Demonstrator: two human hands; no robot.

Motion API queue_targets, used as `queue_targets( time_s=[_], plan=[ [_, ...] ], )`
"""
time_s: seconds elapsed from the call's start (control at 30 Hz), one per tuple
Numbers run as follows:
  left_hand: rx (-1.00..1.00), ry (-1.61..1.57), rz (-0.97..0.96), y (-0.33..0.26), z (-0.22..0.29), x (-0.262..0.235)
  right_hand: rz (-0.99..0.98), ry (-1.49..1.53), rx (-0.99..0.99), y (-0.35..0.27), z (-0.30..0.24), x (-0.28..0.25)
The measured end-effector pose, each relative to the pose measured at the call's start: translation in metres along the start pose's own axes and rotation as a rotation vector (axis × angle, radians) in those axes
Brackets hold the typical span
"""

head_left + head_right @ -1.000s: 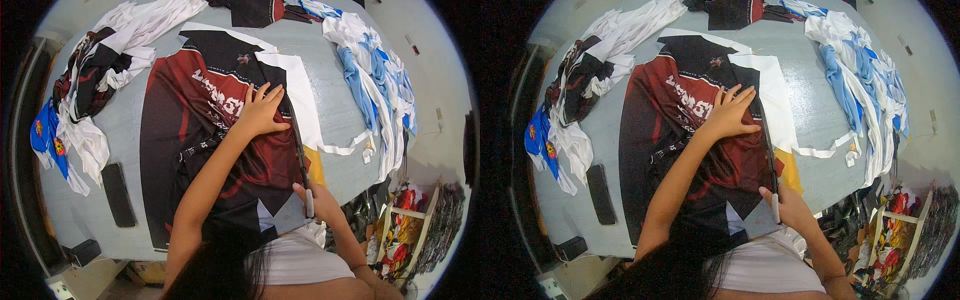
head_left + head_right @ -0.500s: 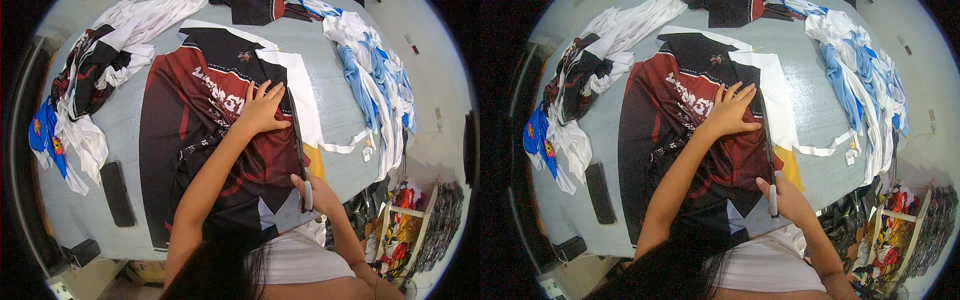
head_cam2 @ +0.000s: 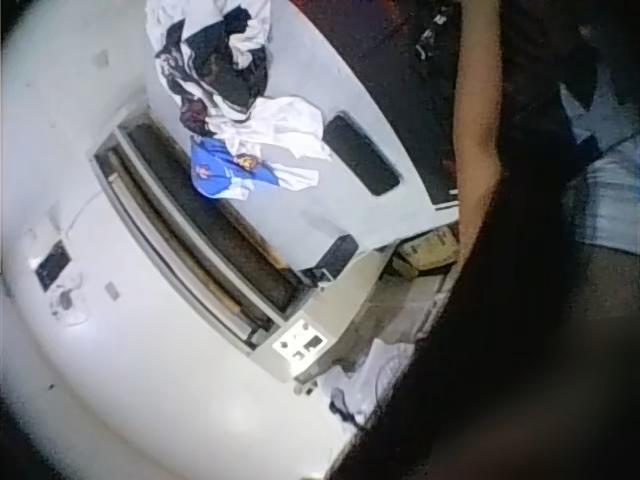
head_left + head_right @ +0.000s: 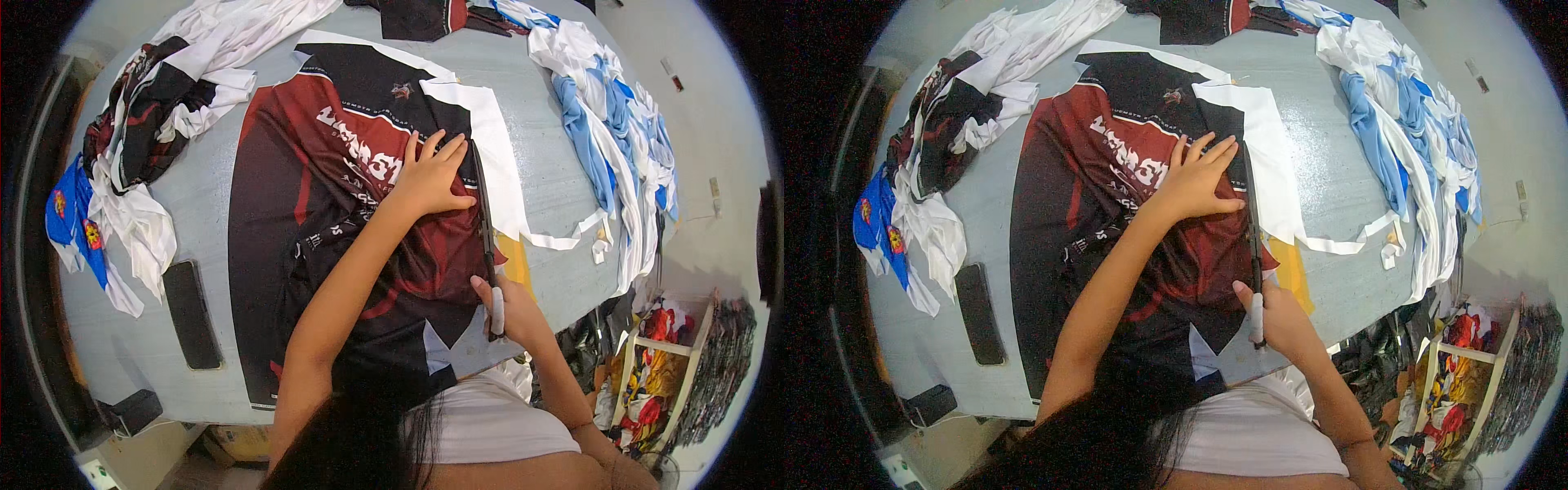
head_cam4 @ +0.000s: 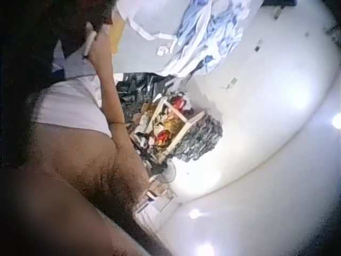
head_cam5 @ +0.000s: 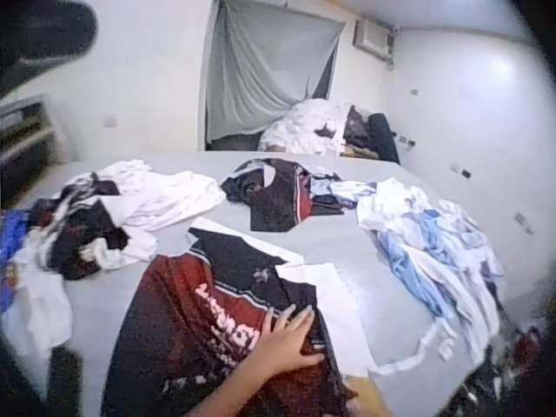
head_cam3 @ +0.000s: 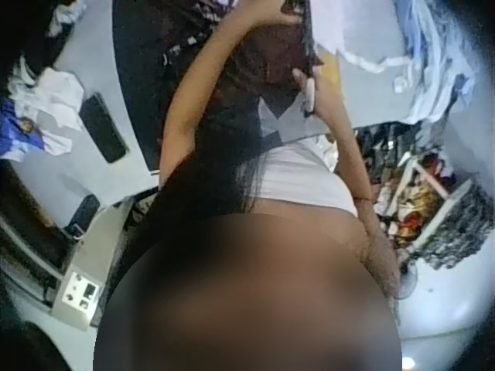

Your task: Cutting out printed jersey panels from fabric using large scissors.

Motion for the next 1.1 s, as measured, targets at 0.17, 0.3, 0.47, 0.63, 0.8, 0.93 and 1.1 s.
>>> queue_targets(
  time_s=[0.17, 0.3, 0.47, 0.63, 0.8, 0.93, 1.1],
  plan=[
    [-0.001, 0.001, -0.017, 0.000, 0.001, -0.002, -0.109, 0.116, 0.123, 0.006, -0.005, -0.009],
    [0.006, -0.009, -0.019, -0.001, 0.000, -0.002, -0.069, 0.200, 0.087, 0.013, -0.006, -0.009],
    [0.023, -0.039, -0.014, 0.000, -0.001, 0.000, -0.044, 0.180, 0.065, 0.018, -0.008, -0.007],
    [0.049, -0.094, -0.015, 0.000, -0.004, -0.001, -0.017, 0.157, 0.006, 0.020, -0.011, -0.004],
    [0.039, -0.093, -0.061, -0.001, -0.003, -0.005, -0.069, 0.222, 0.083, 0.022, -0.008, -0.009],
    [0.029, -0.084, -0.080, -0.001, -0.002, -0.006, -0.083, 0.229, 0.005, 0.030, -0.013, -0.019],
    [0.029, -0.070, -0.070, -0.001, -0.002, -0.007, -0.082, 0.258, 0.017, 0.033, -0.021, -0.020]
  ],
)
Point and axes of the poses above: each hand's wrist, its own y-axis towards the middle knuckle, its own x-axis out of the palm, z = x × y, the point moved 2 cm from there along y, towards the middle knuckle, and after that the axes turned 12 degrees about -z, right-handed, at the moved point
